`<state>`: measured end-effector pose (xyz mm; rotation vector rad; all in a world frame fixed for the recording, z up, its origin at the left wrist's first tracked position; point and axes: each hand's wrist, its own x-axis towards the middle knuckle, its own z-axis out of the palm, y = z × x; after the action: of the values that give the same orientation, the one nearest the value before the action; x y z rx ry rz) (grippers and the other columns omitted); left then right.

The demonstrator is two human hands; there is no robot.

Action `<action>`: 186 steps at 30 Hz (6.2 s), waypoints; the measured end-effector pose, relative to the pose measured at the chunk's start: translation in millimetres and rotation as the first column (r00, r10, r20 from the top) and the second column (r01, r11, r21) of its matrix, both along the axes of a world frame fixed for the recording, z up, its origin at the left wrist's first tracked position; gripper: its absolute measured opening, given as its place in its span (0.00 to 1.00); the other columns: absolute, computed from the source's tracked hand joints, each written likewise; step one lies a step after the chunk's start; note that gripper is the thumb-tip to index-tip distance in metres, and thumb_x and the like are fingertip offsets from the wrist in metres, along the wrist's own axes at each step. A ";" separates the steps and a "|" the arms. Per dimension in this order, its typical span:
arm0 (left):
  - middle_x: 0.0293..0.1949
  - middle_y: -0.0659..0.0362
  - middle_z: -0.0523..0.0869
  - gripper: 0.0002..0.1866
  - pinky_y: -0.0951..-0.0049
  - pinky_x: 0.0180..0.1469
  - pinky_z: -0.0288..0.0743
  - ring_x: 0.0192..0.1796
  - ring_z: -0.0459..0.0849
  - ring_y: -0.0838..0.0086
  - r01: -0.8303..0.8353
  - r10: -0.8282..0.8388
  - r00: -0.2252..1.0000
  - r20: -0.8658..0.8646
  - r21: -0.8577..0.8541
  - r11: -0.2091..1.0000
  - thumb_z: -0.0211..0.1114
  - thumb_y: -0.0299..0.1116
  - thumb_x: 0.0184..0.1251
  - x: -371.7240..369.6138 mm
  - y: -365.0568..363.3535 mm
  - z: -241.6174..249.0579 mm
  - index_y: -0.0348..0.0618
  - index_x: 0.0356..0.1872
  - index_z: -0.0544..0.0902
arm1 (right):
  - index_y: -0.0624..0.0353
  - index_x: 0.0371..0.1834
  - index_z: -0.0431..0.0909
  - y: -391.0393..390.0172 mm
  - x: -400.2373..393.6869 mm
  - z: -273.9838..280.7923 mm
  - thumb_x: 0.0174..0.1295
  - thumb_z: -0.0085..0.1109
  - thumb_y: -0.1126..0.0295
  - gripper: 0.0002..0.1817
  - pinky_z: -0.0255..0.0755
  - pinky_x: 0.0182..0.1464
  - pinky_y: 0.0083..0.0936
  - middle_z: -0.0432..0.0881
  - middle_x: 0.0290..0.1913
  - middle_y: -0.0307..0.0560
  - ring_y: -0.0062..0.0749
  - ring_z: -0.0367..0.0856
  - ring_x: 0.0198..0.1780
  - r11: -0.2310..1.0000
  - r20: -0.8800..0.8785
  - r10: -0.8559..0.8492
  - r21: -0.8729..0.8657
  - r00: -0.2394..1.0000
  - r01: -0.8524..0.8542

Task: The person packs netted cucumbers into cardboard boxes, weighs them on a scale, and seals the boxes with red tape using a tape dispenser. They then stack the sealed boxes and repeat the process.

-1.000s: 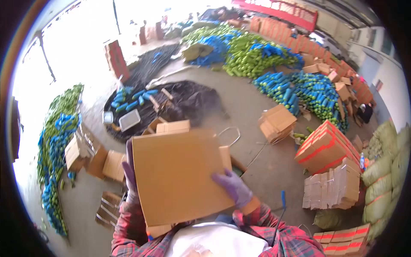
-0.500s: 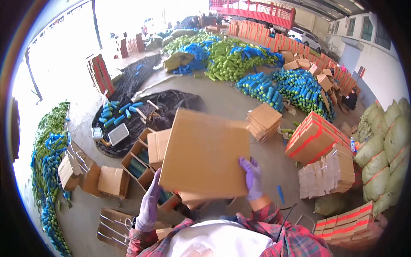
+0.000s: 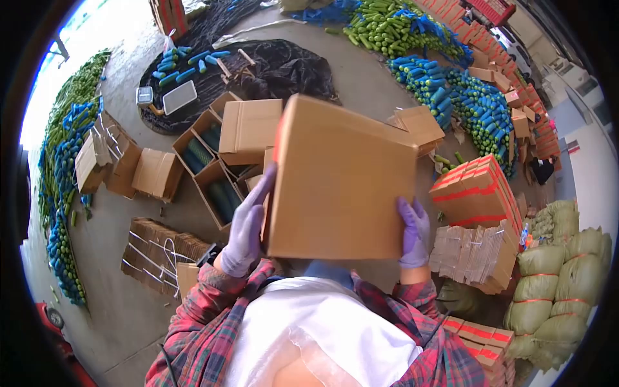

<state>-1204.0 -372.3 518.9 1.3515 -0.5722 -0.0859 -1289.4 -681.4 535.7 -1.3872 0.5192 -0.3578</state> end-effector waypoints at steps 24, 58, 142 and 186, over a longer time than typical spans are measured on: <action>0.36 0.51 0.87 0.31 0.67 0.46 0.77 0.36 0.82 0.66 -0.627 0.867 0.497 -0.028 0.679 0.382 0.62 0.59 0.69 336.1 109.5 -328.5 0.31 0.40 0.83 | 0.63 0.61 0.76 -155.7 4.8 -101.2 0.75 0.50 0.62 0.20 0.75 0.62 0.30 0.83 0.58 0.48 0.35 0.82 0.57 0.644 0.023 -0.258 0.749 0.966 0.154; 0.59 0.49 0.80 0.24 0.64 0.62 0.74 0.62 0.78 0.64 -0.640 0.584 0.728 -0.359 -0.051 0.766 0.52 0.39 0.77 39.9 160.9 21.4 0.38 0.68 0.69 | 0.73 0.66 0.64 186.6 -8.1 141.0 0.56 0.60 0.41 0.47 0.46 0.77 0.54 0.62 0.70 0.70 0.64 0.57 0.74 0.419 0.328 0.821 -0.902 0.468 -0.103; 0.55 0.53 0.81 0.22 0.71 0.50 0.79 0.53 0.81 0.71 -0.442 0.864 0.486 0.131 0.890 0.114 0.60 0.30 0.74 -19.5 -18.6 36.3 0.31 0.64 0.73 | 0.67 0.74 0.59 -51.6 261.9 -305.4 0.59 0.67 0.50 0.47 0.77 0.50 0.27 0.84 0.52 0.53 0.32 0.83 0.46 0.891 -0.212 0.450 0.045 0.868 -0.451; 0.61 0.43 0.78 0.22 0.46 0.66 0.73 0.61 0.79 0.48 0.071 -0.562 0.325 -0.760 -0.574 0.816 0.49 0.36 0.75 -17.6 -243.5 -89.5 0.31 0.62 0.73 | 0.60 0.77 0.58 -244.4 -146.5 -27.3 0.65 0.21 0.24 0.54 0.58 0.72 0.24 0.68 0.72 0.50 0.34 0.67 0.70 0.933 -0.678 0.076 -0.211 0.731 -0.292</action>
<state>-1221.6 -615.8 429.4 0.5058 0.1392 -0.9624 -1436.0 -925.7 508.4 -1.8580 0.9258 0.2640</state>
